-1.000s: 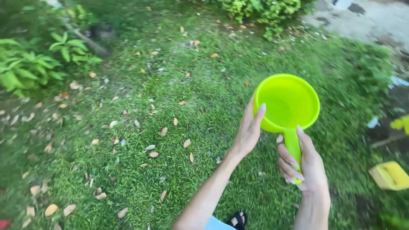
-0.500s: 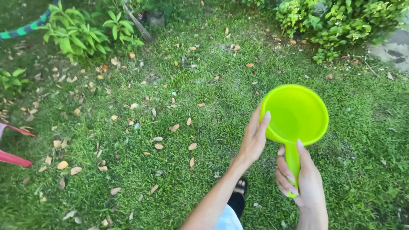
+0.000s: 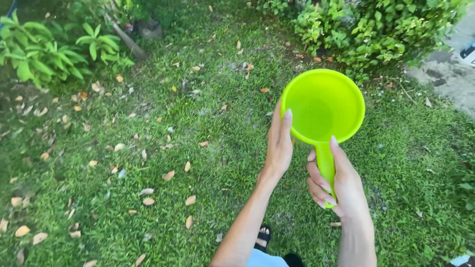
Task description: Watering various plants in an outdoor garden area using a bucket and a scoop.
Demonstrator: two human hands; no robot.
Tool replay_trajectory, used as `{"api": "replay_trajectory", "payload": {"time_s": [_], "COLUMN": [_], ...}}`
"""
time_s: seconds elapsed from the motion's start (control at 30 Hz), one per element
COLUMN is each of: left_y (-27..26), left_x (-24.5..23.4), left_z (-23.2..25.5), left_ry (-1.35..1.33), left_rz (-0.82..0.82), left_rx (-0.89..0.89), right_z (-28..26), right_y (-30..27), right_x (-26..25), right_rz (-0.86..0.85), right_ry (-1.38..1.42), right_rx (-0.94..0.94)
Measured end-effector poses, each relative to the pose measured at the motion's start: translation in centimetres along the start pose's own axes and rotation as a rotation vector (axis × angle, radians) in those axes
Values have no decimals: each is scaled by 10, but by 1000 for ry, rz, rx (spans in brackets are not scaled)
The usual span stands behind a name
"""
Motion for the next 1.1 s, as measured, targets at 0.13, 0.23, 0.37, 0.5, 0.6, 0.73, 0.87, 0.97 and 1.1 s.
{"api": "replay_trajectory", "payload": {"time_s": [0.13,0.23,0.37,0.5,0.6,0.73,0.87,0.97,1.1], "left_y": [52,86,132,180,228,291,342,376,420], "left_x": [34,66,112,168,217,294,363,400,442], "left_z": [-24,-54,-98,-142,-176,-193,-212,-228,-277], "left_ry": [51,52,63,108,145,93,152,193,148], "left_rz": [-51,-95,-118,-158,-157,-197,-185,-208,-250], "left_rx": [37,24,-18,-21,-38,31,16,2,-31], "right_z": [-33,-55,-81,-117,-153,-217,-274,-300,-322], "right_y": [30,48,73,97,119,137,148,163,187], "right_x": [-45,-85,-153,-230,-291,-369,-439,-481,-538], "right_rz": [-1,37,70,39,40,60,72,86,138], "right_ry": [52,61,90,107,101,112,79,91,121], "right_rx": [-28,-46,-29,-81,-60,-80,-89,-92,-55]}}
Point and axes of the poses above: each hand's wrist, its own y-axis towards the middle knuckle, its own x-axis out of the palm, z = x × y, the point moved 5 cm from there along y, towards the middle knuckle, and after that the axes turned 10 degrees about -z, right-handed, at the moved point
